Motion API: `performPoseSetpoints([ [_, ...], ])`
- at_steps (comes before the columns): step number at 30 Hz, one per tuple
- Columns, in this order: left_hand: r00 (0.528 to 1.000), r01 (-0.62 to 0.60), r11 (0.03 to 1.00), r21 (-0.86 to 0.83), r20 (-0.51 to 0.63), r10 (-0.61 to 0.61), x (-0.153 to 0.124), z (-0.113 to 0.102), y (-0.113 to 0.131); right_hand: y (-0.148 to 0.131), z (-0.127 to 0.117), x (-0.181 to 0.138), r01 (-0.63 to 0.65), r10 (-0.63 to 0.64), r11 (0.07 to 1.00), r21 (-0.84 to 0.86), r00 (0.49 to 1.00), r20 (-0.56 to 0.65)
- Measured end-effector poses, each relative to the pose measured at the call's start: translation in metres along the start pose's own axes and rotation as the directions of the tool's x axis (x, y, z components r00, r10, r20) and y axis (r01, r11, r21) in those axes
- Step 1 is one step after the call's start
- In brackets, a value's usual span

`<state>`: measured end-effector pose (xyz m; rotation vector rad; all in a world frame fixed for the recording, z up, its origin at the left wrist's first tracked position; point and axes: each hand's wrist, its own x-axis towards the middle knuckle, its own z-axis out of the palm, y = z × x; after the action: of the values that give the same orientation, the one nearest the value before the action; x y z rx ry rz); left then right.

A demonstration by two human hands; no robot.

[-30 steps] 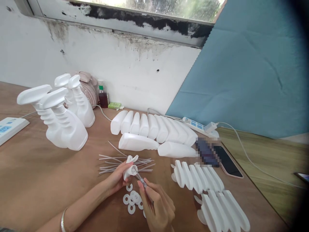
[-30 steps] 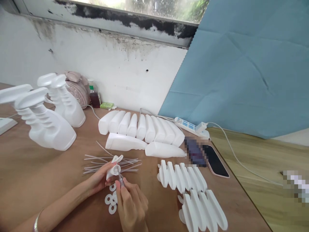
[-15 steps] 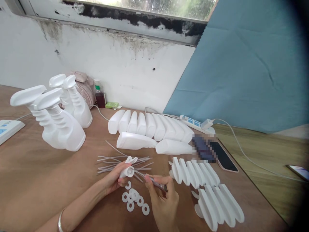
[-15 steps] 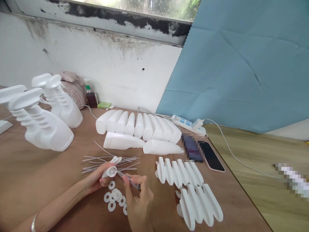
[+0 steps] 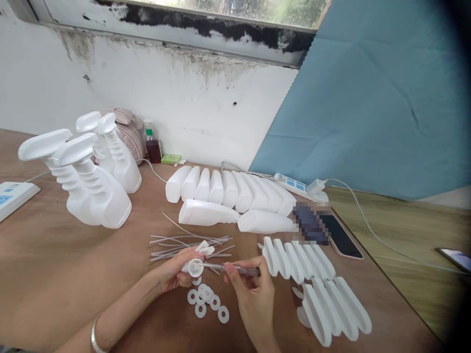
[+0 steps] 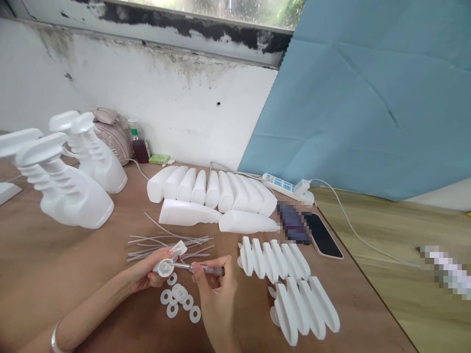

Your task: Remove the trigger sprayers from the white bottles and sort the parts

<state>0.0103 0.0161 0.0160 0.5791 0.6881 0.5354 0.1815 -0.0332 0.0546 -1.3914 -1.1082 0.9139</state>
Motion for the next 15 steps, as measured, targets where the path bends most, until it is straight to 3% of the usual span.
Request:
performPoseSetpoints([
  [4, 0.996, -0.045, 0.975, 0.217, -0.061, 0.059, -0.006, 0.008, 0.007, 0.001, -0.006, 0.003, -0.058, 0.055, 0.998, 0.037, 0.995, 0.082],
  [8, 0.972, -0.055, 0.873, 0.485, -0.174, 0.158, -0.007, 0.010, 0.005, 0.009, -0.012, 0.001, -0.060, 0.056, 0.998, 0.023, 0.990, 0.127],
  [10, 0.953, -0.072, 0.789, 0.610, -0.193, 0.236, -0.007, 0.011, 0.002, 0.015, -0.015, -0.002, -0.074, 0.070, 0.997, 0.019, 0.988, 0.139],
  [13, 0.922, -0.129, 0.603, 0.787, -0.130, 0.366, -0.009, 0.016, -0.001, 0.025, -0.020, -0.008, -0.115, 0.110, 0.993, 0.023, 0.982, 0.153],
  [15, 0.920, -0.117, 0.493, 0.862, -0.093, 0.382, -0.011, 0.022, -0.001, 0.031, -0.022, -0.012, -0.137, 0.133, 0.990, 0.016, 0.979, 0.155],
])
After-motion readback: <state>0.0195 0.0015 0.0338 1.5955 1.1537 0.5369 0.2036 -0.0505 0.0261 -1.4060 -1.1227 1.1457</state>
